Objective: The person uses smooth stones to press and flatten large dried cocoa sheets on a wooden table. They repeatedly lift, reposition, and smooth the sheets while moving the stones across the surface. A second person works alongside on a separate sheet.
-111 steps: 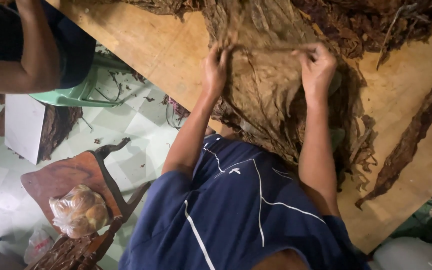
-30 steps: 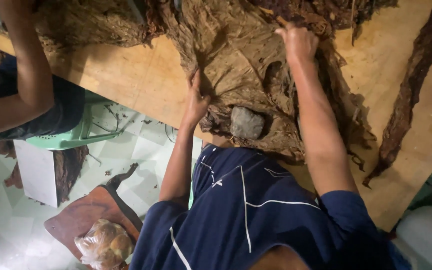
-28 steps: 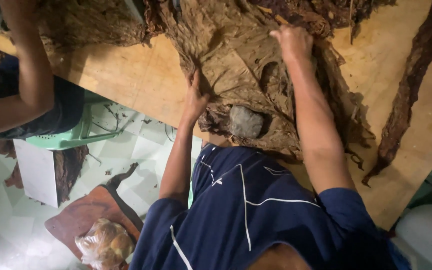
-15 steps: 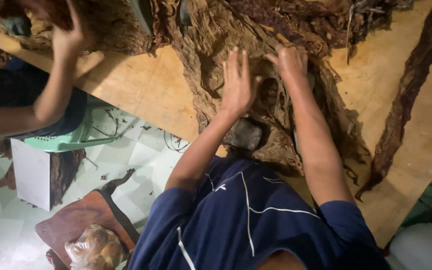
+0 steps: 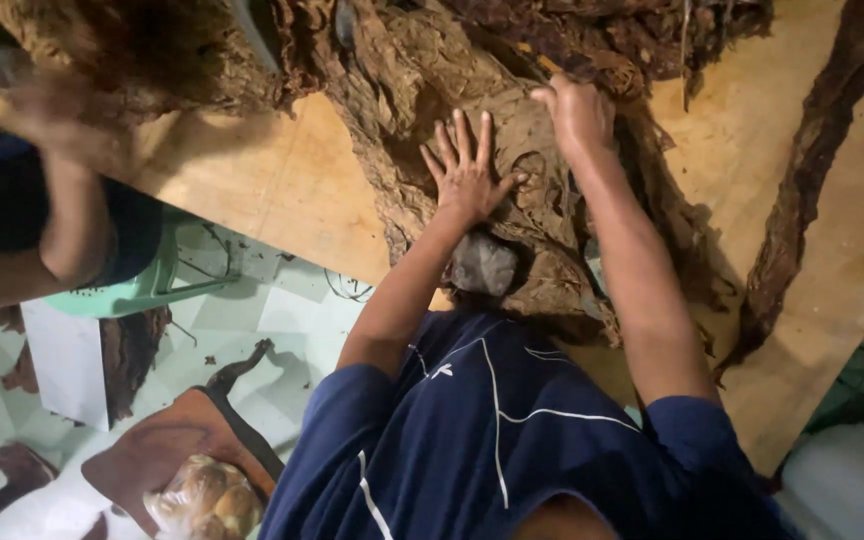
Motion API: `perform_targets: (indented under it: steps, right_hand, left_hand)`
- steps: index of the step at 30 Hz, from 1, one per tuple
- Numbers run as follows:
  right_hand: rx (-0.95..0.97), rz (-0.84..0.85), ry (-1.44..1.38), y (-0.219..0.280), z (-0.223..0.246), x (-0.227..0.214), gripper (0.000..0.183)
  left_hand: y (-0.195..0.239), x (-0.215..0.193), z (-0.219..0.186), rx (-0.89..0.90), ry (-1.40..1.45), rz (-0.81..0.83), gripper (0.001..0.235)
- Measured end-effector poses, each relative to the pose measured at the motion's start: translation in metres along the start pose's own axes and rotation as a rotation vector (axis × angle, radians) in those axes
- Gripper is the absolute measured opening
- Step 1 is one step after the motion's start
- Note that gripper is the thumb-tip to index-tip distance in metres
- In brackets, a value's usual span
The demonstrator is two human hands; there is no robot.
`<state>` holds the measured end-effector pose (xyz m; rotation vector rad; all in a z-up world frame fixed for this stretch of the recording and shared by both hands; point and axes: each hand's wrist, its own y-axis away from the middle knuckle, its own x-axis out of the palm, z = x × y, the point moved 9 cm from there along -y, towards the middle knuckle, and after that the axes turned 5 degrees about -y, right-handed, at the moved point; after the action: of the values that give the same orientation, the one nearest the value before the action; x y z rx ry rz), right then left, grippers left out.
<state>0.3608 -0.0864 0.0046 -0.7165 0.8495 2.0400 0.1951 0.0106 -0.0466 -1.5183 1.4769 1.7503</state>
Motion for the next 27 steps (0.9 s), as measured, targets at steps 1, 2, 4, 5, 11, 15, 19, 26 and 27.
perform_targets:
  steps: [1, 2, 4, 5, 11, 15, 19, 26, 27]
  right_hand:
    - [-0.216, -0.084, 0.158, -0.011, -0.001, -0.001, 0.034]
    - [-0.432, -0.164, 0.317, -0.016, -0.002, 0.002, 0.035]
    - [-0.346, -0.013, 0.225, -0.011, 0.003, -0.005, 0.035]
    - [-0.273, 0.134, 0.135, -0.012, 0.006, -0.003, 0.042]
    - [-0.319, 0.195, 0.126, -0.010, 0.055, 0.020, 0.077]
    - [-0.476, -0.001, 0.036, -0.031, 0.066, 0.040, 0.061]
    - [-0.504, -0.160, -0.160, -0.070, 0.037, 0.061, 0.042]
    - [-0.290, 0.068, -0.290, -0.085, 0.020, 0.022, 0.011]
    - [-0.280, 0.064, -0.293, -0.088, 0.015, 0.017, 0.011]
  left_hand:
    - [0.000, -0.003, 0.000, 0.001, 0.022, -0.023, 0.116]
    - [0.000, -0.006, 0.000, 0.003, 0.044, -0.046, 0.115]
    - [-0.003, 0.005, -0.001, -0.002, 0.007, -0.063, 0.115]
    - [-0.009, 0.004, 0.001, -0.012, -0.028, -0.090, 0.115]
    - [-0.012, -0.028, 0.008, -0.100, 0.045, -0.527, 0.059]
    - [-0.010, -0.068, 0.013, -0.055, -0.060, -0.776, 0.039]
    - [-0.029, -0.038, 0.017, 0.001, -0.028, -0.355, 0.104]
    - [-0.035, -0.031, 0.017, -0.017, -0.022, -0.165, 0.099]
    - [-0.034, -0.033, 0.016, -0.009, -0.025, -0.158, 0.099]
